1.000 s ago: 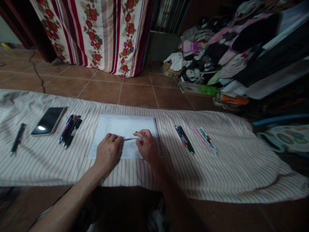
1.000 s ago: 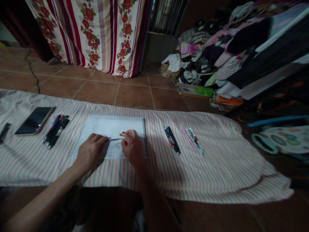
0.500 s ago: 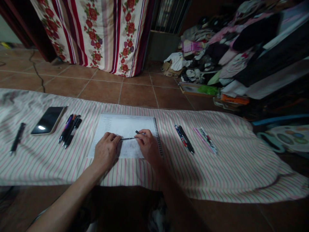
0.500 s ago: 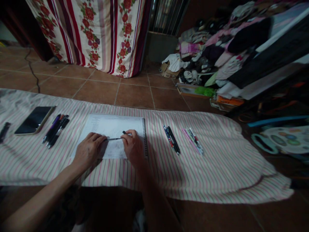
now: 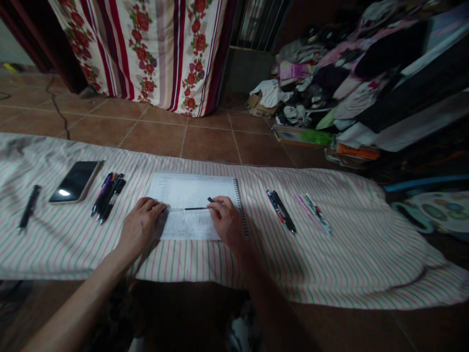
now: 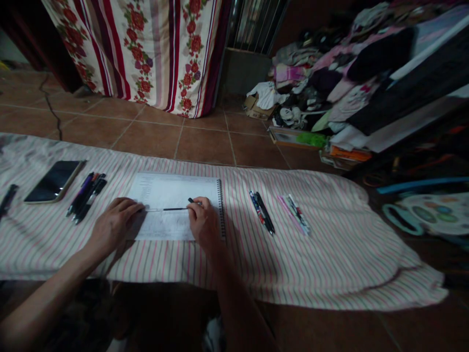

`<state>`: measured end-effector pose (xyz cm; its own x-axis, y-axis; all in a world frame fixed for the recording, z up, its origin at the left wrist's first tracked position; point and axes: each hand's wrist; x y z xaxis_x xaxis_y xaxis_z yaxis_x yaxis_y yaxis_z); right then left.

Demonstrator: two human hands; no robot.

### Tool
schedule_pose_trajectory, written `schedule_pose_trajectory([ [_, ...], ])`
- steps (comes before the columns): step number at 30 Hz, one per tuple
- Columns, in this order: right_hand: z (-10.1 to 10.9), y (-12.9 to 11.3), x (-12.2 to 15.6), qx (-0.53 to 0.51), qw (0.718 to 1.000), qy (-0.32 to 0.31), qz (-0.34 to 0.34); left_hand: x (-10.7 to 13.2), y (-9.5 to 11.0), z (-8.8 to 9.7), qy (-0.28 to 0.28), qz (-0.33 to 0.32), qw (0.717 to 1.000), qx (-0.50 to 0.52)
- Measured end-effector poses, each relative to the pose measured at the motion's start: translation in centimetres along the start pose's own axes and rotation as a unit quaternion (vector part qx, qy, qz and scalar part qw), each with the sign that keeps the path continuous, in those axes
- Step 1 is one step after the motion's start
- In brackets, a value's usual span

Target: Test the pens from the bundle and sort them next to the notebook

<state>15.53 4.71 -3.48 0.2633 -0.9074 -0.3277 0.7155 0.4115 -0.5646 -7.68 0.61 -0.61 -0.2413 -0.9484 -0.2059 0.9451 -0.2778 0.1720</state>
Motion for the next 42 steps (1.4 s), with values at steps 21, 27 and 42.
schedule_pose_trajectory([
  [21, -0.4, 0.0, 0.3, 0.03, 1.0, 0.006, -0.008, -0.3, 0.4, 0.3, 0.016, 0.026, 1.0, -0.002],
  [27, -0.4, -0.2, 0.4, 0.026, 0.999, -0.022, -0.001, -0.7, 1.5, 0.2, 0.008, -0.002, 1.0, 0.02],
  [42, -0.5, -0.6, 0.3, 0.035, 0.999, -0.019, -0.011, -0.9, 2.0, -1.8, 0.038, -0.111, 0.989, 0.087],
])
Point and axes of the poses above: each hand's wrist, its own x-axis away from the middle knuckle, its own z-axis out of the back of the hand, y = z × x, and after that the axes turned 7 degrees about -y, right-handed
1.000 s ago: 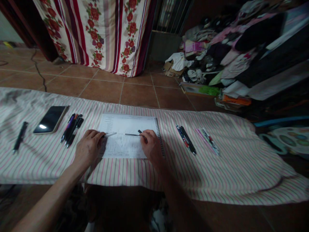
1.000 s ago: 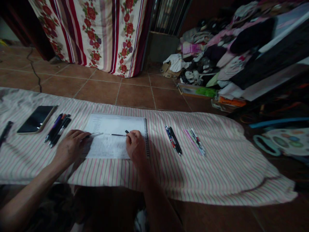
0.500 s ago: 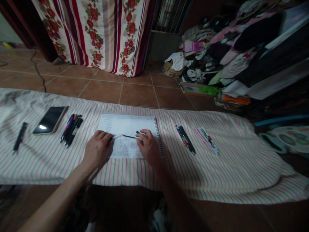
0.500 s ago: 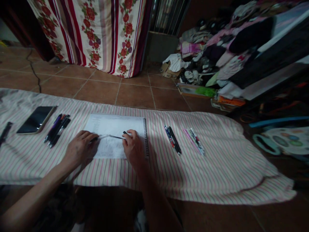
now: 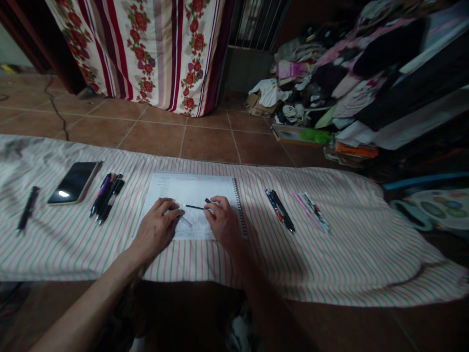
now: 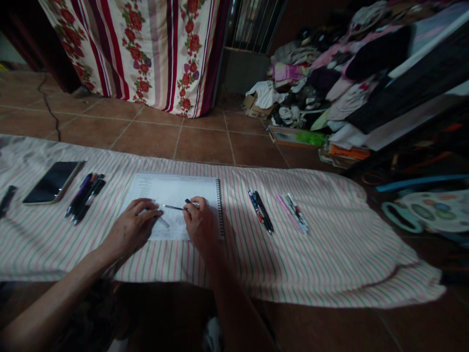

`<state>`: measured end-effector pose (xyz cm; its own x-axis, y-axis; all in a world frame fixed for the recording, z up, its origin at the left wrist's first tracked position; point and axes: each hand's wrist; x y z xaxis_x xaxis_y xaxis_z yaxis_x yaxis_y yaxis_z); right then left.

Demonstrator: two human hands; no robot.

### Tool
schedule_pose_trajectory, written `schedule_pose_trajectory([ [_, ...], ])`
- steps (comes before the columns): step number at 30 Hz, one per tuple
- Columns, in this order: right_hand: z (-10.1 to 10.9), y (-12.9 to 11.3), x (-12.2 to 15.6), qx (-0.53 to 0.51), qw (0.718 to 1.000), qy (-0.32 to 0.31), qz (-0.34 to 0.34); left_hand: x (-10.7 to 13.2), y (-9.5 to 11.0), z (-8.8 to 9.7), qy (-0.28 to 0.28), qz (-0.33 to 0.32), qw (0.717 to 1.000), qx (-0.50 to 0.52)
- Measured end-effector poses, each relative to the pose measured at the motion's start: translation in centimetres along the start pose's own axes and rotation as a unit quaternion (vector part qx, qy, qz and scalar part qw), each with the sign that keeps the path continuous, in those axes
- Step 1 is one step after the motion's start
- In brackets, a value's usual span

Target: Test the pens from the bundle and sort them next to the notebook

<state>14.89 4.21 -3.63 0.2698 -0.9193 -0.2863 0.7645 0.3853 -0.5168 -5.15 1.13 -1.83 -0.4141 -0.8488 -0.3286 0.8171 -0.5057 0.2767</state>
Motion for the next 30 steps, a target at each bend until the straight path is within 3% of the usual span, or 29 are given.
schedule_pose_trajectory([
  [5, 0.0, -0.1, -0.1, -0.017, 1.0, 0.012, 0.0, 0.1, 0.0, 0.2, -0.003, -0.007, 1.0, 0.003],
  [13, 0.5, -0.1, 0.3, -0.031, 0.997, 0.069, 0.003, 0.7, 0.1, 1.0, 0.038, 0.047, 0.998, 0.015],
  [26, 1.7, -1.2, 2.3, -0.019, 0.995, 0.101, 0.001, 2.5, 1.5, -0.7, 0.099, 0.158, 0.982, -0.001],
  [30, 2.4, -1.9, 2.2, -0.039, 0.993, 0.109, 0.004, 2.9, 3.2, -0.6, 0.115, 0.155, 0.981, -0.014],
])
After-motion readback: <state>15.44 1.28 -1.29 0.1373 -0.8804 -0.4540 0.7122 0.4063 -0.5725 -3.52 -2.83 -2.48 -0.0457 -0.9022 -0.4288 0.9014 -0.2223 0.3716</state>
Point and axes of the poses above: each hand's wrist, its own x-axis away from the middle knuckle, its own z-axis out of the back of the hand, y = z × x, and after that the axes turned 7 degrees about -y, right-handed
